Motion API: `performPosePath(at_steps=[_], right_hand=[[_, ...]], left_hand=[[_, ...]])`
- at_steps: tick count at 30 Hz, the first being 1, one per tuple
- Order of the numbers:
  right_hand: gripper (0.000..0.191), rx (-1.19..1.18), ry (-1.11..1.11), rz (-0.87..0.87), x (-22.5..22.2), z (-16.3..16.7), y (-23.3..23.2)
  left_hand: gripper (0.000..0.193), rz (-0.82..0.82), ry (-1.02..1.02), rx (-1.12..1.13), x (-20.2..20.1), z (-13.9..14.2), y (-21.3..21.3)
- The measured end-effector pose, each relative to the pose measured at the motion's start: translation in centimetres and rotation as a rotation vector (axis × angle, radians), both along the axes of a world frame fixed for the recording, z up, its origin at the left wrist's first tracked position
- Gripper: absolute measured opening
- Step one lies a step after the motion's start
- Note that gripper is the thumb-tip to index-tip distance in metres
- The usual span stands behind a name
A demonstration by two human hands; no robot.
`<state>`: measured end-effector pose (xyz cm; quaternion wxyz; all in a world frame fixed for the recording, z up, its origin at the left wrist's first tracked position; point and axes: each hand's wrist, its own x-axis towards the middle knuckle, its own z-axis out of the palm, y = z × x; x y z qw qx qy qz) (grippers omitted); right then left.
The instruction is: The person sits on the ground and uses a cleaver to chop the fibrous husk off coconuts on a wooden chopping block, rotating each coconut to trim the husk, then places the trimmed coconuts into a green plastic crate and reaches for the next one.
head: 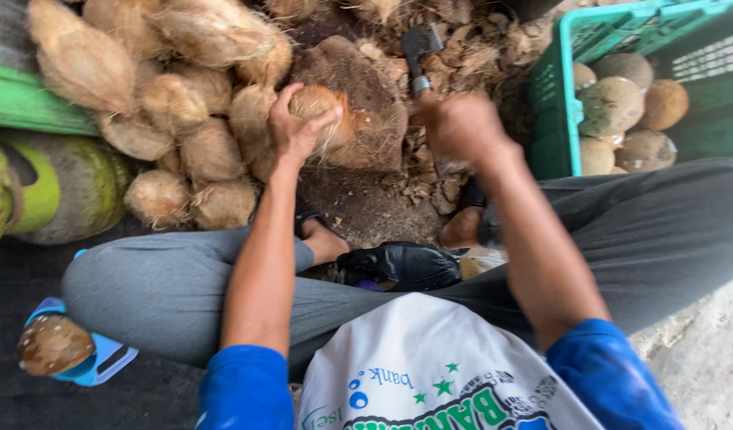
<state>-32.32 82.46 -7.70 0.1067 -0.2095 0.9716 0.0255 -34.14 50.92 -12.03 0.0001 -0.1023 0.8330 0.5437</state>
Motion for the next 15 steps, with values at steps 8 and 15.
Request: performPosePath(at_steps=[8,15], right_hand=[[0.022,-0.109,0.339,-0.489,-6.3,9.6,21.5],[0.034,-0.033,0.389,-0.471,-11.5,5.2,20.1]], left_hand=[[0.101,-0.145,0.139,0.013,-0.9,1.6,-0.7],[0.098,-0.313,0.363,-0.312,-1.0,-2.1,3.1]])
